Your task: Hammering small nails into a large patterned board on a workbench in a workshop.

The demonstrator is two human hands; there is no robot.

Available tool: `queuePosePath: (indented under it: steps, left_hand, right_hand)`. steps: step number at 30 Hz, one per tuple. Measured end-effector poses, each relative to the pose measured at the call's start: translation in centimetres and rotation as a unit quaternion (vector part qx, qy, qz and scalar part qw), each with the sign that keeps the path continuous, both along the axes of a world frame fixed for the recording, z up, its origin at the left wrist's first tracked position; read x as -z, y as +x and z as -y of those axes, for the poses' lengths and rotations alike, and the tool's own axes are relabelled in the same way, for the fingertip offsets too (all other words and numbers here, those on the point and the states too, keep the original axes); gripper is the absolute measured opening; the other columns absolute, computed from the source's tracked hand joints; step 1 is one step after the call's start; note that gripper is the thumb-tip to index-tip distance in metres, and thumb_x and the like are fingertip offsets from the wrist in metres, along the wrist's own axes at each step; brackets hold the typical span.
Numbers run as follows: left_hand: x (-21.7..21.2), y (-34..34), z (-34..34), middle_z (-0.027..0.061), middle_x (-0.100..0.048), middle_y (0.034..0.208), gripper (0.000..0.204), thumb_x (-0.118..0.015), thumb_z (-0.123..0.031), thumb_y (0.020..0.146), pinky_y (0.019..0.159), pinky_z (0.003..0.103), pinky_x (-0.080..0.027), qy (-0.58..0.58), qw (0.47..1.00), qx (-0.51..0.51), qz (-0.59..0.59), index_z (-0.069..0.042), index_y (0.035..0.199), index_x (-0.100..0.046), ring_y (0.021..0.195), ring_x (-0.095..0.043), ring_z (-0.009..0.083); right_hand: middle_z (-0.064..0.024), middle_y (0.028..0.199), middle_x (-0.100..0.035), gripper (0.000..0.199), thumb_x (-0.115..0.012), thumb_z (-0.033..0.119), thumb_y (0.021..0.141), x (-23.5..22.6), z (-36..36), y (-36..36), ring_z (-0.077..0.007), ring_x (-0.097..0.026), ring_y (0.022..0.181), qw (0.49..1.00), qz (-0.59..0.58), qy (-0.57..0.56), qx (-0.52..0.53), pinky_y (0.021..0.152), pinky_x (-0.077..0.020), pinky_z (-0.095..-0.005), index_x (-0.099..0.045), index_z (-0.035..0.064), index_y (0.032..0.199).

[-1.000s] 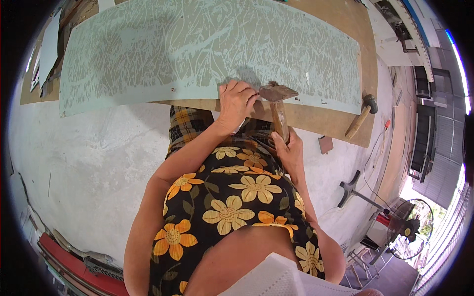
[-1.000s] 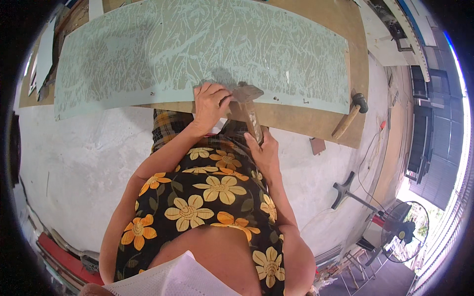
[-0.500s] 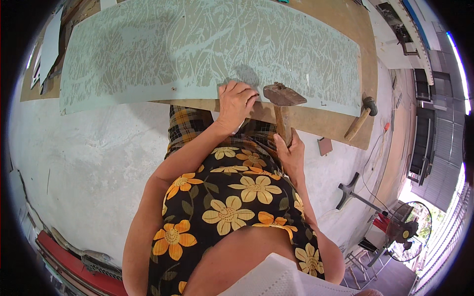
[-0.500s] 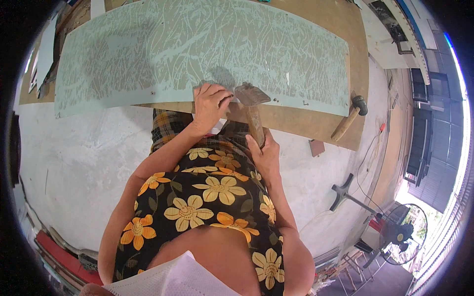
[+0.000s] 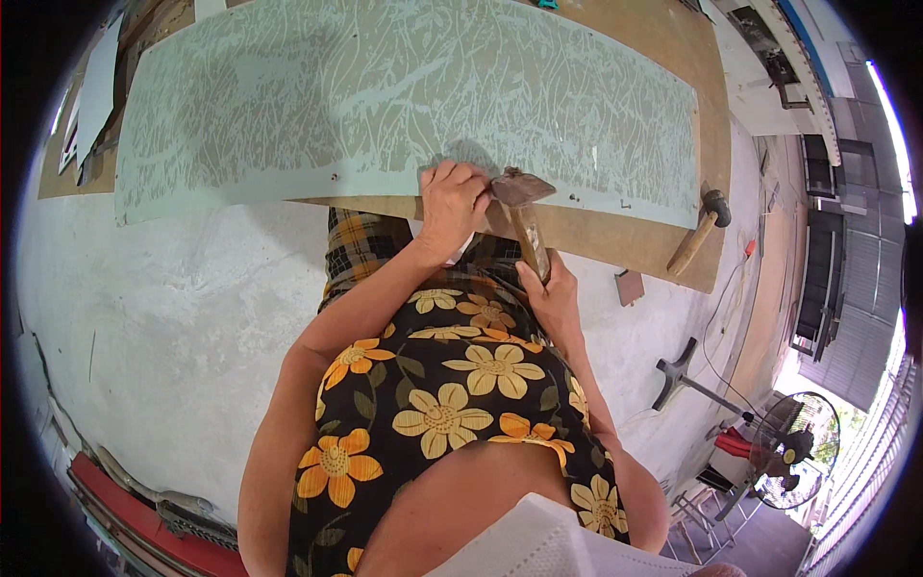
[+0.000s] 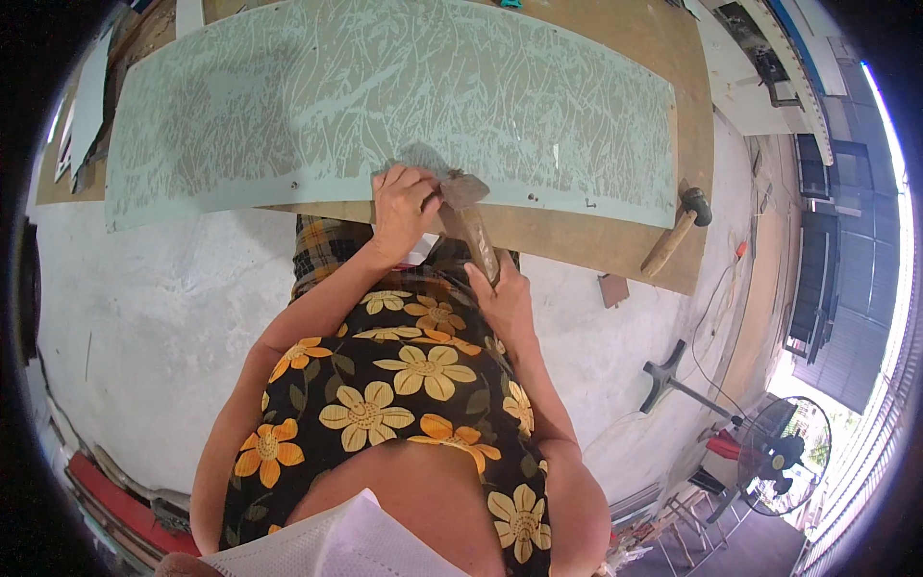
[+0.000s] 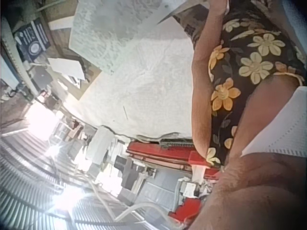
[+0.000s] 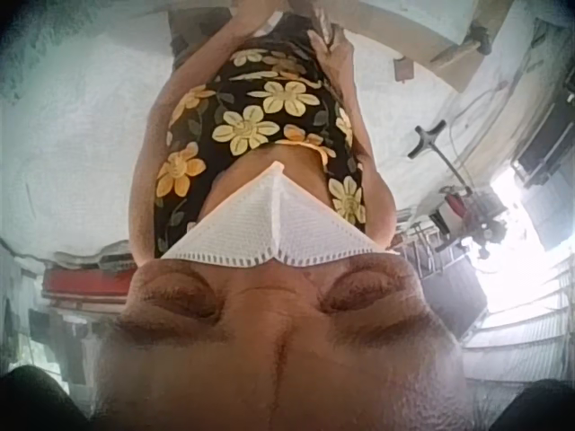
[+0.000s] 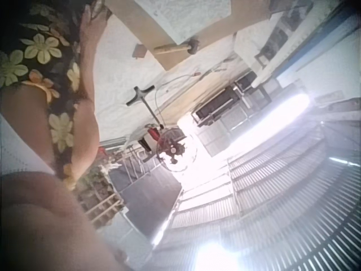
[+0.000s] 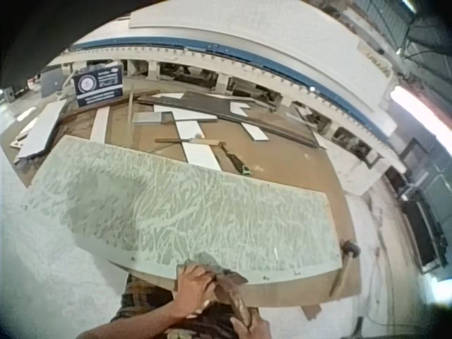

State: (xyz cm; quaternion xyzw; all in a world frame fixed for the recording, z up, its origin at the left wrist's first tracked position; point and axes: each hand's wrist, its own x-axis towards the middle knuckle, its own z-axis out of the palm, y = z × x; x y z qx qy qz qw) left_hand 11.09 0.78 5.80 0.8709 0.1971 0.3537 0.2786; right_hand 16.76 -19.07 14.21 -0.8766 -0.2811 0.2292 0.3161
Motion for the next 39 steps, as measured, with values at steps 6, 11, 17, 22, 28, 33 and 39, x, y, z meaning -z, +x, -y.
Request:
queuePosePath:
  steps: [6, 11, 17, 22, 28, 33, 39]
  left_hand:
    - [0.1, 0.2, 0.3, -0.0025, -0.065, 0.089, 0.013, -0.077, -0.014, 0.069, 0.082, 0.038, -0.035, -0.006, 0.999, -0.008, 0.035, -0.01, 0.08, -0.071, 0.091, -0.056, 0.02]
    - [-0.3, -0.1, 0.3, -0.0026, -0.065, 0.088, 0.013, -0.078, -0.015, 0.069, 0.081, 0.038, -0.035, -0.001, 1.0, -0.003, 0.022, -0.011, 0.08, -0.072, 0.089, -0.056, 0.0198]
    - [0.1, 0.1, 0.3, -0.0032, -0.064, 0.089, 0.012, -0.078, -0.014, 0.069, 0.079, 0.037, -0.034, -0.005, 1.0, -0.008, 0.029, -0.013, 0.08, -0.073, 0.088, -0.056, 0.0194]
    - [-0.1, 0.0, 0.3, -0.0042, -0.064, 0.089, 0.012, -0.078, -0.015, 0.07, 0.079, 0.037, -0.034, 0.008, 1.0, -0.007, 0.0, -0.014, 0.081, -0.073, 0.088, -0.056, 0.0187]
    - [0.0, 0.2, 0.3, -0.0045, -0.064, 0.089, 0.012, -0.078, -0.016, 0.07, 0.079, 0.038, -0.035, 0.006, 1.0, -0.01, 0.025, -0.014, 0.08, -0.073, 0.087, -0.056, 0.019]
    - [-0.2, 0.1, 0.1, -0.004, -0.064, 0.089, 0.013, -0.078, -0.016, 0.07, 0.08, 0.038, -0.035, 0.016, 1.0, -0.005, 0.013, -0.014, 0.082, -0.073, 0.087, -0.056, 0.0195]
    - [-0.1, 0.1, 0.3, -0.0027, -0.064, 0.09, 0.014, -0.078, -0.015, 0.07, 0.08, 0.038, -0.035, 0.007, 1.0, -0.012, 0.022, -0.013, 0.082, -0.072, 0.088, -0.057, 0.0205]
  right_hand:
    - [-0.0196, 0.07, -0.061, 0.033, -0.068, 0.026, 0.091, -1.8, -0.6, -0.4, -0.0307, -0.061, 0.063, 0.997, -0.042, 0.06, 0.024, 0.063, -0.0489, -0.0352, -0.059, -0.003, 0.104]
    - [-0.0174, 0.07, -0.064, 0.032, -0.069, 0.025, 0.091, -0.2, -0.3, -0.2, -0.0254, -0.061, 0.063, 0.999, -0.013, 0.025, 0.016, 0.063, -0.049, -0.0337, -0.059, -0.0036, 0.102]
    - [-0.0179, 0.072, -0.065, 0.032, -0.069, 0.025, 0.09, -1.8, -0.5, -0.2, -0.0257, -0.064, 0.065, 0.998, -0.024, 0.057, 0.03, 0.063, -0.0496, -0.0339, -0.059, -0.0037, 0.102]
    - [-0.0172, 0.072, -0.065, 0.033, -0.069, 0.024, 0.09, -1.0, -0.3, 0.2, -0.0244, -0.064, 0.066, 1.0, -0.013, -0.008, 0.008, 0.064, -0.0499, -0.0343, -0.06, -0.0041, 0.104]
    - [-0.0172, 0.07, -0.064, 0.032, -0.069, 0.025, 0.09, -1.4, -0.1, 0.0, -0.0254, -0.065, 0.065, 0.998, -0.003, 0.048, 0.028, 0.062, -0.0499, -0.0355, -0.06, -0.0036, 0.103]
    - [-0.0158, 0.069, -0.064, 0.031, -0.069, 0.025, 0.09, -0.2, -0.2, 0.2, -0.0247, -0.064, 0.062, 0.999, -0.021, 0.037, 0.021, 0.061, -0.0496, -0.0343, -0.06, -0.0016, 0.101]
    - [-0.0151, 0.069, -0.064, 0.029, -0.07, 0.025, 0.089, -0.3, -0.1, 0.0, -0.0256, -0.066, 0.063, 0.999, -0.005, 0.042, 0.024, 0.061, -0.0498, -0.0344, -0.06, -0.0008, 0.099]
